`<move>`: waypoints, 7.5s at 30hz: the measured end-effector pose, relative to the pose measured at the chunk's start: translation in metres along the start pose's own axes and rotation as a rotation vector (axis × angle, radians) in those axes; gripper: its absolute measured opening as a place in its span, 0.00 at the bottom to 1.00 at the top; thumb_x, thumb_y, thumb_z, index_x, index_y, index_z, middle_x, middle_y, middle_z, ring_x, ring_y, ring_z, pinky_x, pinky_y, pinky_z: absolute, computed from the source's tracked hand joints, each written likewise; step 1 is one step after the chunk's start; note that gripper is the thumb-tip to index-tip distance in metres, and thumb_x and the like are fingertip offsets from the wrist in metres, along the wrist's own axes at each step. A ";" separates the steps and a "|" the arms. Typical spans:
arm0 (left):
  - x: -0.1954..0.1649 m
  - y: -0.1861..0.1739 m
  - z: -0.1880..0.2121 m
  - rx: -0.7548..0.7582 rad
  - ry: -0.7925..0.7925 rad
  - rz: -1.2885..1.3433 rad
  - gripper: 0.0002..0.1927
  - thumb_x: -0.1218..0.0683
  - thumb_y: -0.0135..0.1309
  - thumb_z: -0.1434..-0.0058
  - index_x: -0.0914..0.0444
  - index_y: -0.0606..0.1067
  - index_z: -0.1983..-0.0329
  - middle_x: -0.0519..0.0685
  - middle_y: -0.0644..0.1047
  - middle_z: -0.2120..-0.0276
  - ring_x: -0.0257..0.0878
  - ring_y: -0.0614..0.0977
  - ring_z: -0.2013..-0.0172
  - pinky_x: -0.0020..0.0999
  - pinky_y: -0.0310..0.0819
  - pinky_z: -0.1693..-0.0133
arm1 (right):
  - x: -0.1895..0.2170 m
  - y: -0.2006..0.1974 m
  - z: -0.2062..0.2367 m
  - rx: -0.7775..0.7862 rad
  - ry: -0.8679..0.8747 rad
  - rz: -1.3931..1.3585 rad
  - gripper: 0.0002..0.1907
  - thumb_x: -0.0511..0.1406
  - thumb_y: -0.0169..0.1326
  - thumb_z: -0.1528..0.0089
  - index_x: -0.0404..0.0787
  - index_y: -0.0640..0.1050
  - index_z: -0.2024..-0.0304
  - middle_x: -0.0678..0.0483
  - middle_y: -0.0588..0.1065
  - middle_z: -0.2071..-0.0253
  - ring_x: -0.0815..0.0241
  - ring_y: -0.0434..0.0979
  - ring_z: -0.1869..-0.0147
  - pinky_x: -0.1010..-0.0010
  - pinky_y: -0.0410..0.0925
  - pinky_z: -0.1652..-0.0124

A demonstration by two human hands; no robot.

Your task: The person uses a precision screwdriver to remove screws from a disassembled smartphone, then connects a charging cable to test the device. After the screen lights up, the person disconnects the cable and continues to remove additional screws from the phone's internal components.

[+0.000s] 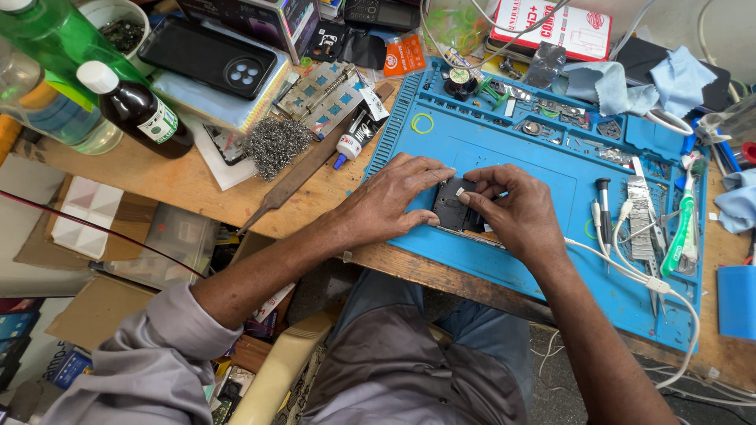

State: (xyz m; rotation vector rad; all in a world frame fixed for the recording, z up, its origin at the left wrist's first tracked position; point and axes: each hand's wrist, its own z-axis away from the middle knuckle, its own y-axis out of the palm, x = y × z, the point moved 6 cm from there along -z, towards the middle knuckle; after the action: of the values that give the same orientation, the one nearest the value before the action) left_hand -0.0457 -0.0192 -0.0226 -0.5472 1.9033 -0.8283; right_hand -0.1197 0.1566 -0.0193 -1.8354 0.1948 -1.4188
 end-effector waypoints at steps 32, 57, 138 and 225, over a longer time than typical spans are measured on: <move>-0.041 0.006 -0.009 0.184 0.102 -0.427 0.26 0.50 0.57 0.40 0.64 0.73 0.40 0.52 0.74 0.45 0.50 0.74 0.51 0.48 0.68 0.52 | 0.029 -0.022 0.055 0.048 -0.536 0.489 0.27 0.43 0.53 0.35 0.41 0.71 0.35 0.48 0.71 0.34 0.46 0.66 0.30 0.50 0.57 0.35; -0.021 0.013 0.006 -0.074 -0.132 -0.247 0.21 0.42 0.60 0.40 0.48 0.82 0.45 0.40 0.74 0.38 0.45 0.66 0.39 0.52 0.49 0.43 | -0.153 -0.195 0.021 -0.410 -0.025 -0.490 0.19 0.46 0.40 0.21 0.39 0.75 0.49 0.51 0.81 0.52 0.63 0.84 0.52 0.76 0.77 0.53; -0.013 0.014 0.007 -0.058 -0.141 -0.216 0.21 0.41 0.59 0.39 0.44 0.80 0.42 0.38 0.74 0.39 0.44 0.69 0.42 0.56 0.53 0.44 | 0.065 -0.026 0.055 -0.048 -0.530 0.007 0.26 0.26 0.63 0.38 0.40 0.74 0.37 0.47 0.82 0.51 0.61 0.84 0.50 0.70 0.78 0.55; -0.039 0.018 0.004 0.079 0.143 -0.529 0.32 0.45 0.55 0.36 0.63 0.70 0.32 0.48 0.69 0.36 0.43 0.66 0.38 0.46 0.58 0.41 | 0.008 -0.047 -0.002 -0.334 -0.433 -0.295 0.33 0.21 0.57 0.26 0.42 0.55 0.27 0.44 0.82 0.53 0.57 0.85 0.45 0.67 0.81 0.44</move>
State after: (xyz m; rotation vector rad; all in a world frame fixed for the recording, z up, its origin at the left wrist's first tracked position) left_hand -0.0255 0.0178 -0.0136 -0.9875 1.8664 -1.3034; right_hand -0.1342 0.1830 0.0174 -2.4827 -0.0679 -1.1883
